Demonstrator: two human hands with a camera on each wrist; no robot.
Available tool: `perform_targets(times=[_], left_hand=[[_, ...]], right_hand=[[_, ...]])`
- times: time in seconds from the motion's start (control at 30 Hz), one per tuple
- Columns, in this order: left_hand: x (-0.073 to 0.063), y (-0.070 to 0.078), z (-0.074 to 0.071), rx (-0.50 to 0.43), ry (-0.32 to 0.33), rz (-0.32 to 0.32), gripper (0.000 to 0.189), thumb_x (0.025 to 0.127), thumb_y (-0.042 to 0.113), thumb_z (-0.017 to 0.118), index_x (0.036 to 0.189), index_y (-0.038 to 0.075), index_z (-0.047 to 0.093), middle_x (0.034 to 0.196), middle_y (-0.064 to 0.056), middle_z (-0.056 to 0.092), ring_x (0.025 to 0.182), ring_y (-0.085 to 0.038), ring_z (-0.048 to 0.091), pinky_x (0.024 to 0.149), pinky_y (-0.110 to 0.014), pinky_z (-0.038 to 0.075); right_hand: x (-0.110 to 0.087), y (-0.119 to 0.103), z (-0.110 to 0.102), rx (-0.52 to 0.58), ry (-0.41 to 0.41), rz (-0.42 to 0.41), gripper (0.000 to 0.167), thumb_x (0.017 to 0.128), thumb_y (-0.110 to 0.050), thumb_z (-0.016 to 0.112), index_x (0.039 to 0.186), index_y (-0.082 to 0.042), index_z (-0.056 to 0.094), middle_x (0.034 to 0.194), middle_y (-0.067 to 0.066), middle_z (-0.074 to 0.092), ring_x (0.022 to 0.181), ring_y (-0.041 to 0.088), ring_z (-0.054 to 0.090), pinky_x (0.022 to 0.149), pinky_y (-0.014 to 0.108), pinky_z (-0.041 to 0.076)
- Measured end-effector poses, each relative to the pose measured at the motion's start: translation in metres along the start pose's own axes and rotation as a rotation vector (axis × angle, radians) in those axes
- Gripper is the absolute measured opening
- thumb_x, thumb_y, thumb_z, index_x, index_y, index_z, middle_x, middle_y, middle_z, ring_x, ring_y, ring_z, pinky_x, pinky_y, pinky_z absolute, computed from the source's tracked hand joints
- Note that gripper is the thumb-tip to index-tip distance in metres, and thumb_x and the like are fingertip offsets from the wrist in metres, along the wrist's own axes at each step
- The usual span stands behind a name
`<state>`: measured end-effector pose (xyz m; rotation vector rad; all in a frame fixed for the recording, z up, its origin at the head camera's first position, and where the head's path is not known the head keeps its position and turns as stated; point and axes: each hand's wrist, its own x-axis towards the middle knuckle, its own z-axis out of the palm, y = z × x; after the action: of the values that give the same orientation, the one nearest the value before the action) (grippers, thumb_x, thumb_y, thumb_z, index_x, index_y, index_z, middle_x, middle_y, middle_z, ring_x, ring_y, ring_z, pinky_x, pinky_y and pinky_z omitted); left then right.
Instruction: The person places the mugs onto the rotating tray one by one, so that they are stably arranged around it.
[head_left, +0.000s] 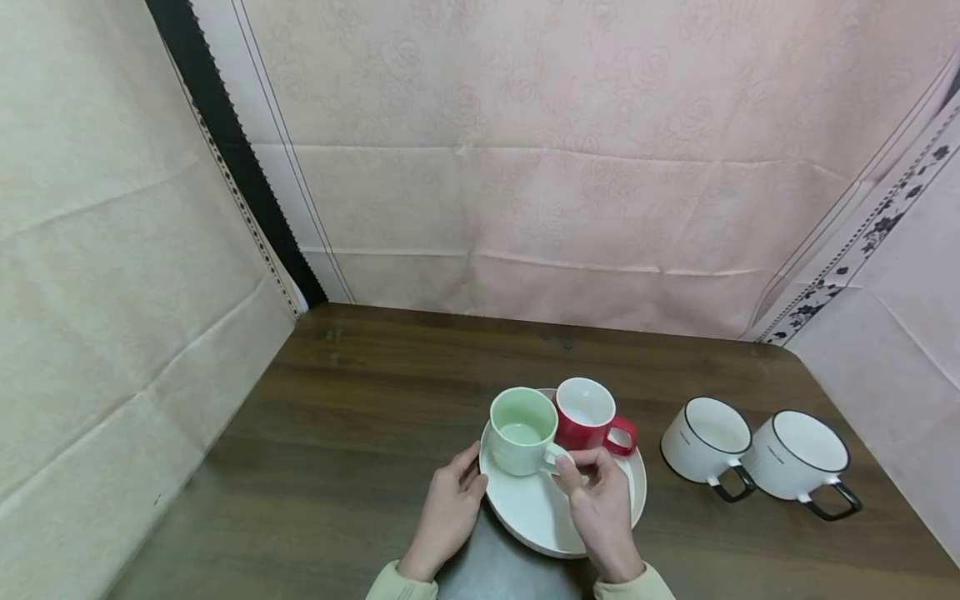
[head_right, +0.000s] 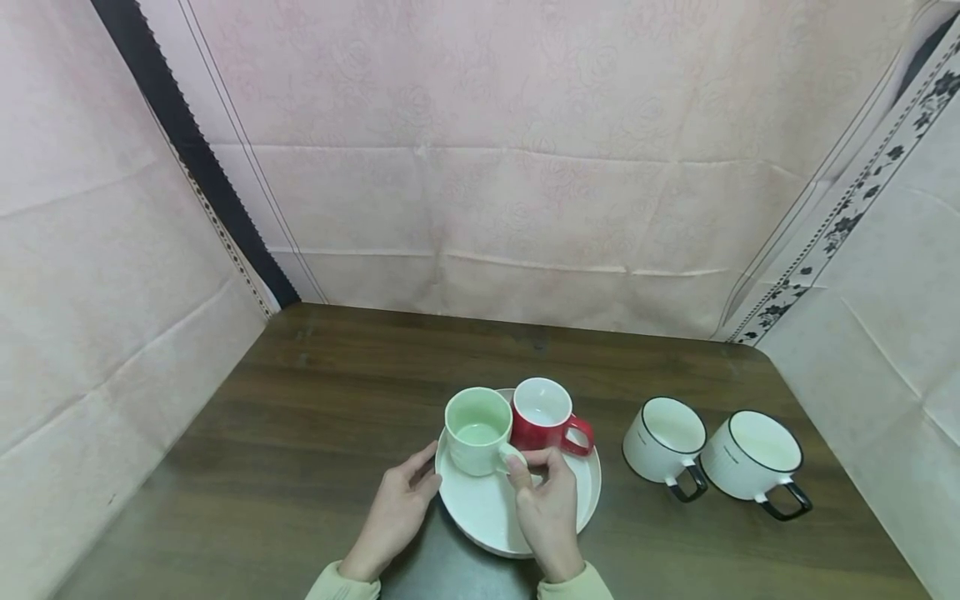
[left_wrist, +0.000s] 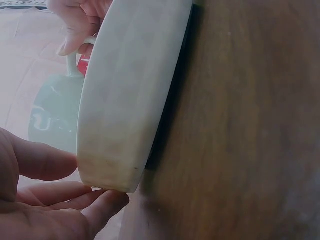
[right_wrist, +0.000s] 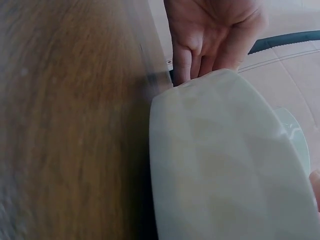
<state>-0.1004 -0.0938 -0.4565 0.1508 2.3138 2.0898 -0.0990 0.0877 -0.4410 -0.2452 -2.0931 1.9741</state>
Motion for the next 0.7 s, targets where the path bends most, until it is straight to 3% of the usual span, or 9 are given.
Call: perform_targets(times=[0.7], left_hand=[[0.0012, -0.0016, 0.0005, 0.021, -0.005, -0.014, 0.048, 0.095, -0.007, 0.048, 0.14, -0.017, 0.037, 0.143, -0.035, 0.038, 0.13, -0.04, 0.042, 0.104, -0.036, 0.042]], right_hand=[[0.0034, 0.0025, 0.004, 0.01, 0.013, 0.026, 0.014, 0.088, 0.006, 0.065, 0.095, 0.012, 0.054, 0.09, 0.018, 0.056, 0.079, 0.012, 0.058, 0.075, 0.03, 0.059]])
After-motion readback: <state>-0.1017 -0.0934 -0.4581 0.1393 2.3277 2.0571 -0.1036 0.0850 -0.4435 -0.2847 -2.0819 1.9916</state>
